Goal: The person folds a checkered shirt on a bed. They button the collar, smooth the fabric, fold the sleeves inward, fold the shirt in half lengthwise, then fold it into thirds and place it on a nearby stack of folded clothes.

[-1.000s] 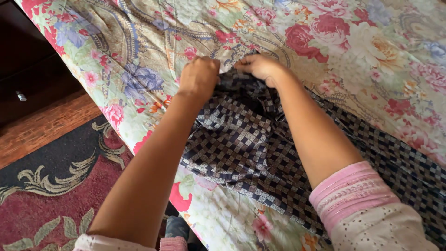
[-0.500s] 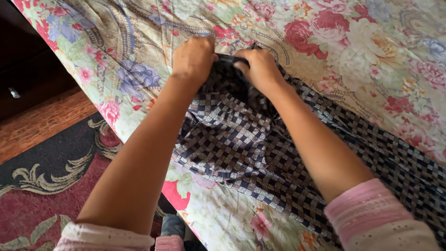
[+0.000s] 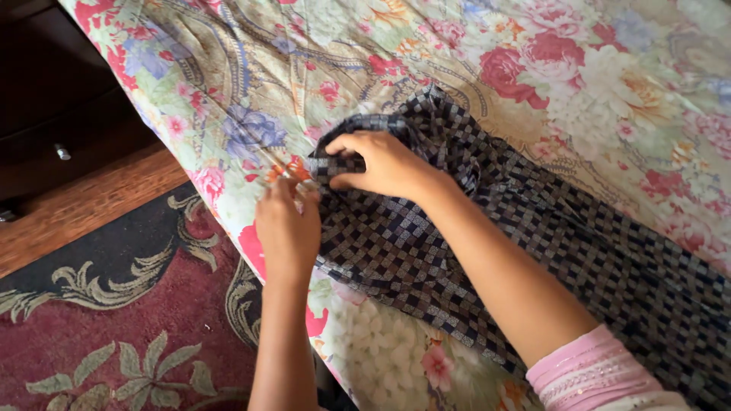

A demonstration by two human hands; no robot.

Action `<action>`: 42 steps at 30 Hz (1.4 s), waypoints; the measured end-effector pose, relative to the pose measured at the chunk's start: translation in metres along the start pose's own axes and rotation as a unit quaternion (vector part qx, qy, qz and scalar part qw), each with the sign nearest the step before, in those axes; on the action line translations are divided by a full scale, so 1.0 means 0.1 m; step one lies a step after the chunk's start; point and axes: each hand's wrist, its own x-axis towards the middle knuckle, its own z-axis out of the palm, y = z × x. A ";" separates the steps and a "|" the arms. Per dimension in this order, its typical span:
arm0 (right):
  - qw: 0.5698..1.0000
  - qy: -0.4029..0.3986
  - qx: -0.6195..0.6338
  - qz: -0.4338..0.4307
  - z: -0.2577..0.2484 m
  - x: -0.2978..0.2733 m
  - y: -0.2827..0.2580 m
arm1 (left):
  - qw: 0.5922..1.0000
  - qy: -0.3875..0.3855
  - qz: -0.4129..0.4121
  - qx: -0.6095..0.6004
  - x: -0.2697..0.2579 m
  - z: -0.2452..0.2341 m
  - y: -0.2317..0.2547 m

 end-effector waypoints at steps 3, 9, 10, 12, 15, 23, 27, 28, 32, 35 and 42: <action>0.999 0.022 -0.028 0.005 0.04 -0.01 -0.10 | 0.998 -0.035 -0.060 -0.007 -0.02 0.10 -0.07; 0.975 0.080 -0.204 0.041 0.03 -0.11 -0.23 | 0.941 -0.198 -0.221 -0.160 -0.08 0.03 -0.30; 0.968 0.104 -0.224 0.039 0.06 -0.13 -0.28 | 0.915 -0.221 -0.266 -0.209 -0.07 -0.02 -0.33; 0.961 0.126 -0.243 0.030 0.11 -0.17 -0.38 | 0.967 -0.161 -0.167 -0.110 -0.06 -0.11 -0.33; 0.963 0.129 -0.236 0.013 0.19 -0.29 -0.54 | 0.977 -0.042 -0.149 -0.148 -0.01 -0.12 -0.19; 0.980 0.108 -0.162 0.044 0.29 -0.54 -0.73 | 0.891 -0.088 -0.329 -0.301 0.07 0.08 0.28; 0.995 0.044 -0.085 0.029 0.22 -0.65 -0.71 | 0.973 0.058 -0.161 -0.158 -0.01 0.15 0.32; 0.996 0.013 -0.053 0.066 0.16 -0.65 -0.70 | 0.982 0.090 -0.112 -0.124 -0.02 0.18 0.32; 0.967 0.046 0.037 0.248 -0.08 -0.39 -0.50 | 0.985 0.062 -0.118 -0.109 -0.03 0.20 0.30; 0.921 0.031 0.100 0.376 -0.09 -0.04 -0.26 | 0.971 0.026 -0.177 -0.160 0.00 0.18 0.29; 0.901 -0.012 0.194 0.387 0.23 0.18 0.10 | 0.938 0.010 -0.281 -0.204 -0.01 0.27 0.14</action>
